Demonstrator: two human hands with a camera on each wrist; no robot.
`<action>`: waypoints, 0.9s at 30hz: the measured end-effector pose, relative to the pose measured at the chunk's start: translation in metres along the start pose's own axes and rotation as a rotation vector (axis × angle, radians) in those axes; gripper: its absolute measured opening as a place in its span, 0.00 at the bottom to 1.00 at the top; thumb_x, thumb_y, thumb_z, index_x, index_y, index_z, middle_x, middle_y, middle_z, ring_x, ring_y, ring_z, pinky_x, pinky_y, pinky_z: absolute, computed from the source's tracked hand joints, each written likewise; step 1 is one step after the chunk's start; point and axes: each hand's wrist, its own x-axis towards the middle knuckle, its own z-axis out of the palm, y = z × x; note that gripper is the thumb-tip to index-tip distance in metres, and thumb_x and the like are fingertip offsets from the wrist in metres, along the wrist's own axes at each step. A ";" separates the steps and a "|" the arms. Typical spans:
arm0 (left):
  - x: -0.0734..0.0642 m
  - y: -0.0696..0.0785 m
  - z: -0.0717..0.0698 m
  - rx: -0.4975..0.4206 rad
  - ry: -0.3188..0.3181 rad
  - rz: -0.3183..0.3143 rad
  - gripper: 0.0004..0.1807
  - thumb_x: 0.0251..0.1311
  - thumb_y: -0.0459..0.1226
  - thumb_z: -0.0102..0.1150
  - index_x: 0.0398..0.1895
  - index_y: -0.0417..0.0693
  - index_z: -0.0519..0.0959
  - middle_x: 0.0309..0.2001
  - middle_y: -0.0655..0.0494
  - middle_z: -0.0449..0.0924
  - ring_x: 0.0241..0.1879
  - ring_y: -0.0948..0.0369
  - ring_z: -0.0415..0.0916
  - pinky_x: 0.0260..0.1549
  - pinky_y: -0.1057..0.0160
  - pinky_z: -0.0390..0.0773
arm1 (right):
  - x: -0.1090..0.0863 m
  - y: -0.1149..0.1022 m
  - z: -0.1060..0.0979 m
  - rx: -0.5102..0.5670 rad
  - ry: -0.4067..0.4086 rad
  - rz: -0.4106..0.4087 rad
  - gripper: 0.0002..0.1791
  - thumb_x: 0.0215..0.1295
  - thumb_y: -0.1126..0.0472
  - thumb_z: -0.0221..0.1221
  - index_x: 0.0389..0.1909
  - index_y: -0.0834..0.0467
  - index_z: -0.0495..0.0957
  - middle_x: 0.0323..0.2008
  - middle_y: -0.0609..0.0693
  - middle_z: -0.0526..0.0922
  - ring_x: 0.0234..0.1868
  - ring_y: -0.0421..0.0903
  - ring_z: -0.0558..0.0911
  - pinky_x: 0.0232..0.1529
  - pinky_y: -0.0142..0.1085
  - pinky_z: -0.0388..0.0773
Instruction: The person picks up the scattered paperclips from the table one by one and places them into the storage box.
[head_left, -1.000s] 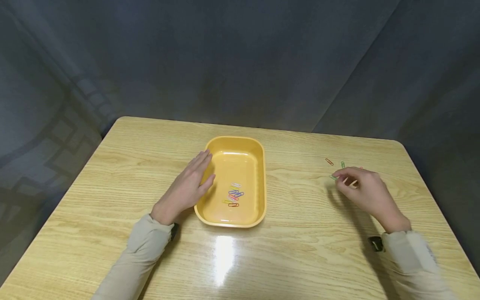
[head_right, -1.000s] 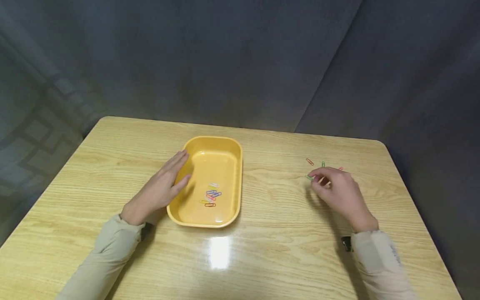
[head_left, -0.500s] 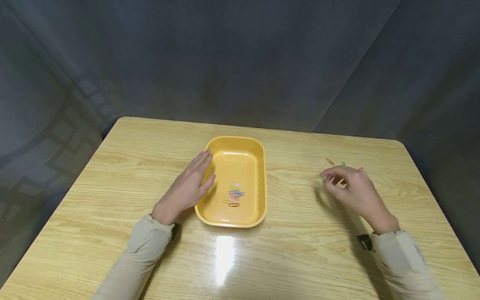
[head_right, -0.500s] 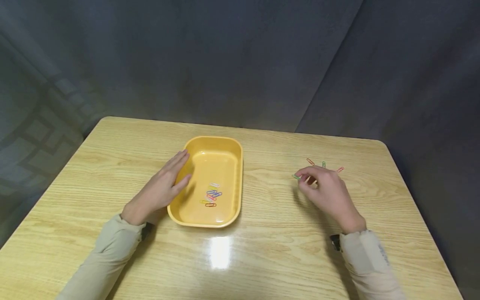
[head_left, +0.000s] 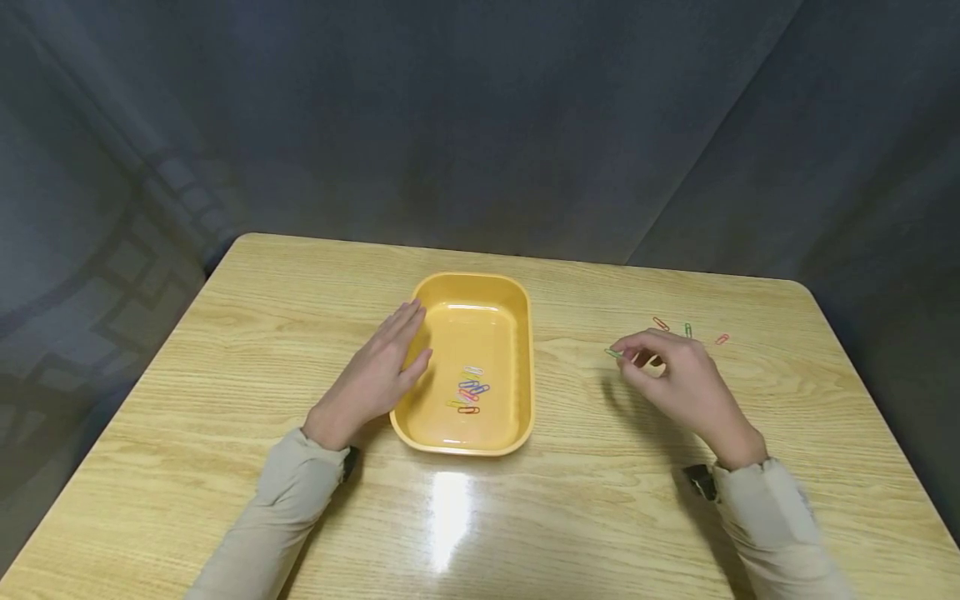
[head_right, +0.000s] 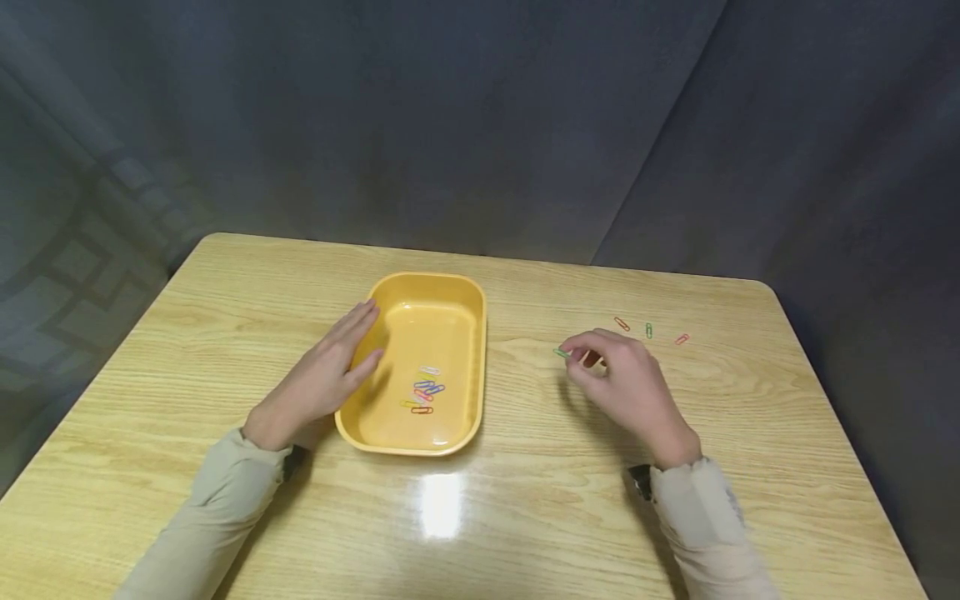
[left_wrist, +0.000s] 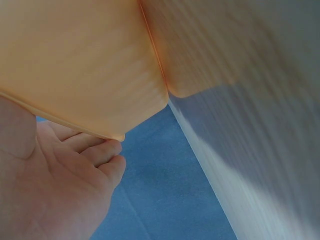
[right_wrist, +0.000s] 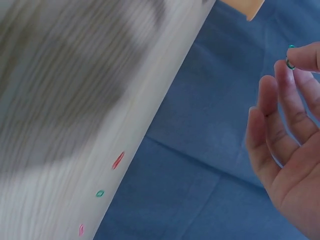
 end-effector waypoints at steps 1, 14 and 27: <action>0.000 0.000 0.000 0.000 0.000 0.001 0.35 0.74 0.44 0.47 0.76 0.33 0.54 0.79 0.40 0.48 0.79 0.45 0.46 0.78 0.46 0.51 | 0.001 -0.002 0.001 0.001 0.000 -0.004 0.09 0.62 0.65 0.63 0.39 0.50 0.86 0.33 0.42 0.87 0.32 0.39 0.82 0.34 0.35 0.79; 0.000 0.000 0.000 0.003 0.009 0.009 0.35 0.74 0.44 0.47 0.75 0.33 0.54 0.78 0.40 0.48 0.78 0.45 0.47 0.78 0.45 0.52 | 0.013 -0.027 0.012 0.065 -0.002 -0.054 0.08 0.62 0.66 0.63 0.38 0.51 0.86 0.33 0.41 0.87 0.33 0.40 0.82 0.33 0.35 0.78; 0.000 0.000 0.000 0.006 0.003 0.007 0.35 0.74 0.44 0.47 0.76 0.33 0.54 0.78 0.40 0.48 0.79 0.45 0.46 0.78 0.45 0.51 | 0.028 -0.049 0.029 0.163 -0.012 -0.111 0.08 0.62 0.66 0.63 0.38 0.51 0.86 0.34 0.40 0.86 0.34 0.38 0.81 0.32 0.33 0.77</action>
